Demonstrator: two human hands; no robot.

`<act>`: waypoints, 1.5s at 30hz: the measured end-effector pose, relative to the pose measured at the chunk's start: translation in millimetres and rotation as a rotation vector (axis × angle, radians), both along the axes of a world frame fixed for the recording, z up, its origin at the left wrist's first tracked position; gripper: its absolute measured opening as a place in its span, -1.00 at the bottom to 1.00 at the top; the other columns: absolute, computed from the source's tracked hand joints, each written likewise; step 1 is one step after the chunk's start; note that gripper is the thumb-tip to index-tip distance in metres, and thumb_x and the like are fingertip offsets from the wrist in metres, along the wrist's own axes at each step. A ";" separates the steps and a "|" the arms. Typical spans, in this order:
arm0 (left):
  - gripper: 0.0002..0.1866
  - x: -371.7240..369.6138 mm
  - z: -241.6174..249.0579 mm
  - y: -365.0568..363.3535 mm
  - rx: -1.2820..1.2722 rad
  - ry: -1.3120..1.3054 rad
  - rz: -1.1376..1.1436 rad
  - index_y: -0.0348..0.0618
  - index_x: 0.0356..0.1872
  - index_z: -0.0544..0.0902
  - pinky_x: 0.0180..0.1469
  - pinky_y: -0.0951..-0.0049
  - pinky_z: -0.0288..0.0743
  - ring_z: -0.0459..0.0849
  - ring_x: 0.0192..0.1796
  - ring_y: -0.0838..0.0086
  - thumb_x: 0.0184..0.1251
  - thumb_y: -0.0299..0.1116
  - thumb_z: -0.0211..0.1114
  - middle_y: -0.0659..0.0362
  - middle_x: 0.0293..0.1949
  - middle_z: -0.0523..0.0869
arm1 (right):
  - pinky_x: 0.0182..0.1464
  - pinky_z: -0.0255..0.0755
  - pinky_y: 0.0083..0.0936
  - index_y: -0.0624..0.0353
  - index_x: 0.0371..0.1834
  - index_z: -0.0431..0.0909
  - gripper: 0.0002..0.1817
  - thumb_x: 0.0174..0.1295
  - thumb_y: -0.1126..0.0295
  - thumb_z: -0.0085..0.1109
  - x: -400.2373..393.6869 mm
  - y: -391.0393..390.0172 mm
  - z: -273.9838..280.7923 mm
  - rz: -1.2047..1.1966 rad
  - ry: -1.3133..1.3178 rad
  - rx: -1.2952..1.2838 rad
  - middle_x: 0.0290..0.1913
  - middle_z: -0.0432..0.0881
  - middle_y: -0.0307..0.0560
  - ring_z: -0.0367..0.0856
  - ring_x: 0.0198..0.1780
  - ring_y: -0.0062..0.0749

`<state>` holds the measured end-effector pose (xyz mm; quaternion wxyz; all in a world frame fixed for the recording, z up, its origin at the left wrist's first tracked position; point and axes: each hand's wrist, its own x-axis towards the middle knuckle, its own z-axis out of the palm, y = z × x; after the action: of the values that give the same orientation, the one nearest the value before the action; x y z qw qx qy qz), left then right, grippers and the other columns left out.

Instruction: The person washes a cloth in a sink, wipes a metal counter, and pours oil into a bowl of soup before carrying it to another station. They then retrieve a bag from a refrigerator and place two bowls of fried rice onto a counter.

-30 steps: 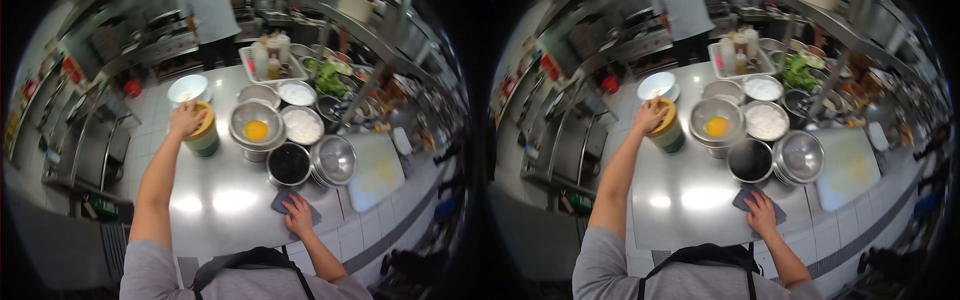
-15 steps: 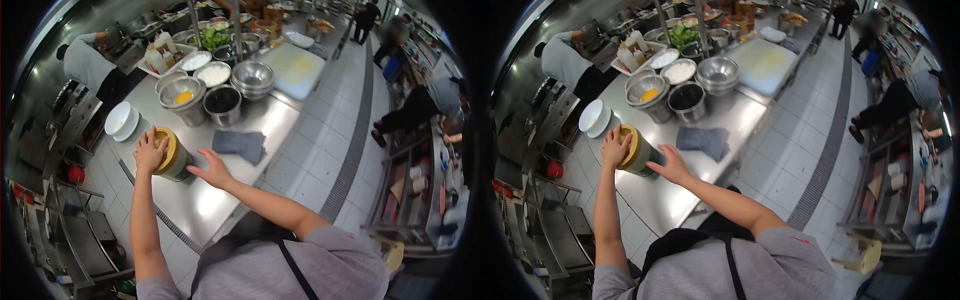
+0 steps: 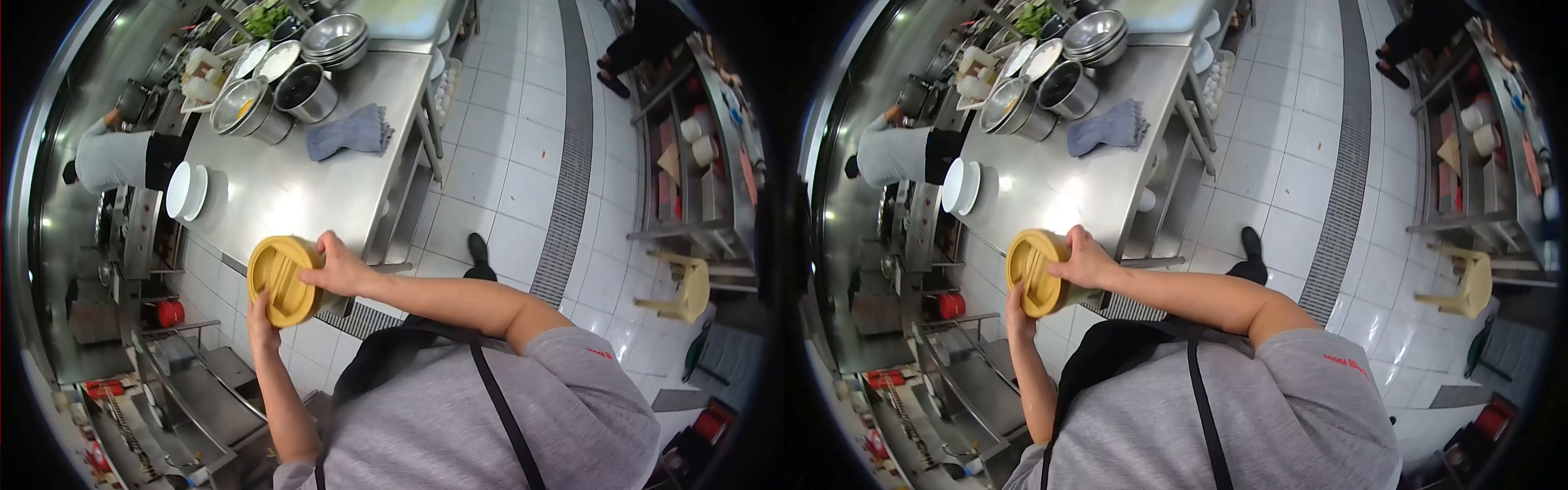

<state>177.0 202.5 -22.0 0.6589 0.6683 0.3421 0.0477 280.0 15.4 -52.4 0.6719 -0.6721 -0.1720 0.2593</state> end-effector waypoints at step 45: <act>-0.64 -326.4 -219.4 38.9 0.112 0.062 0.787 -0.28 -0.41 0.36 -0.17 0.45 0.34 0.44 -0.27 0.34 -0.25 -0.35 0.29 0.09 -0.41 0.41 | -0.38 0.29 -0.71 0.16 -0.37 0.29 -0.78 -0.09 0.58 0.08 -226.0 178.9 -174.1 0.691 0.370 -0.337 -0.38 0.43 -0.28 0.37 -0.39 -0.65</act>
<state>-149.4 241.4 -241.4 0.5420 0.5222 0.5886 0.2951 54.0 194.3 -226.4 0.4458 -0.6176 -0.2190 0.6098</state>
